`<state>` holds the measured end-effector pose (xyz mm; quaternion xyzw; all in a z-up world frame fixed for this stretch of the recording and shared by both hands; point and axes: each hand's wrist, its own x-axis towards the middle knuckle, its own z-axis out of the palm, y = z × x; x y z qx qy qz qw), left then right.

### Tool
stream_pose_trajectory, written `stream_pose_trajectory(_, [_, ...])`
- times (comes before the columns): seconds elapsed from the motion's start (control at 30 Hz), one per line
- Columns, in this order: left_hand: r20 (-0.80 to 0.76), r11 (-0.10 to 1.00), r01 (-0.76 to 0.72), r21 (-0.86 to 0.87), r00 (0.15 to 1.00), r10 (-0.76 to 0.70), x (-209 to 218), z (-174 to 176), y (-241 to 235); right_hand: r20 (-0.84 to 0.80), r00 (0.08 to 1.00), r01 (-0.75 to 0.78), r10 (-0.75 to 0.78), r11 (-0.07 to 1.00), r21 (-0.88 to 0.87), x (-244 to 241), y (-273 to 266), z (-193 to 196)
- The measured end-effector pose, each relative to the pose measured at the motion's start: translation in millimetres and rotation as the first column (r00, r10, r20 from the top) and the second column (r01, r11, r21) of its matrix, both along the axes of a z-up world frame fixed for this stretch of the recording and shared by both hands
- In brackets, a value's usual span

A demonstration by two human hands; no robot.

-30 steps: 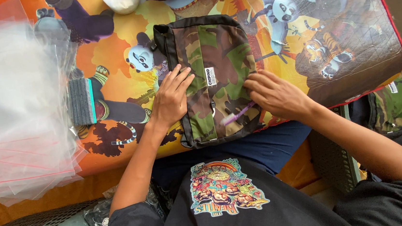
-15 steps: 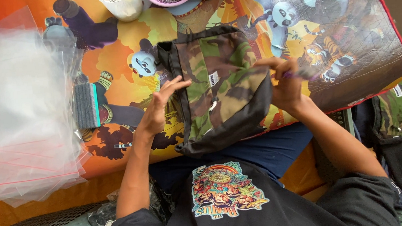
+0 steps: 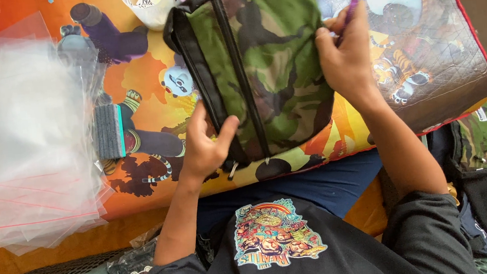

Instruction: The person cleans a camouflage-patterned bag by brushing its exterior and interior surfaces with a purple brush. They then attach a decorative bear-shaped charm to the zipper pull and place the bag into a clear plastic bag.

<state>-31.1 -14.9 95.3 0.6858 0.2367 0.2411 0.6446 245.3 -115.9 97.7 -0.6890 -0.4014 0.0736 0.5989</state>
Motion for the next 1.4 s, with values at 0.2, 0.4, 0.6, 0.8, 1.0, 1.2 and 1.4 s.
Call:
stream_pose_trajectory(0.2, [-0.25,0.969,-0.163,0.186,0.946,0.208,24,-58,35,0.097,0.995,0.004,0.033,0.934,-0.358,15,19,-66])
stream_pose_trajectory(0.4, [-0.594,0.733,0.152,0.663,0.703,0.391,35,-79,47,0.533,0.813,0.219,0.237,0.723,-0.655,17,8,-66])
stream_pose_trajectory(0.6, [-0.372,0.544,0.288,0.788,0.927,0.048,34,-90,38,0.205,0.847,-0.229,0.49,0.686,-0.691,-17,-16,-8])
stream_pose_trajectory(0.8, [-0.422,0.509,0.337,0.792,0.905,0.058,31,-112,38,0.605,0.693,0.111,0.392,0.771,-0.627,72,-18,-79])
stream_pose_trajectory(1.0, [-0.427,0.499,0.335,0.799,0.901,0.08,32,-115,39,0.227,0.844,-0.287,0.487,0.765,-0.576,36,-1,-45])
stream_pose_trajectory(1.2, [-0.429,0.49,0.338,0.804,0.899,0.084,33,-115,40,0.803,0.487,0.331,0.343,0.779,-0.533,84,12,-65])
stream_pose_trajectory(1.4, [-0.432,0.502,0.336,0.797,0.898,0.084,32,-109,40,0.432,0.695,-0.191,0.574,0.727,-0.66,52,36,-66])
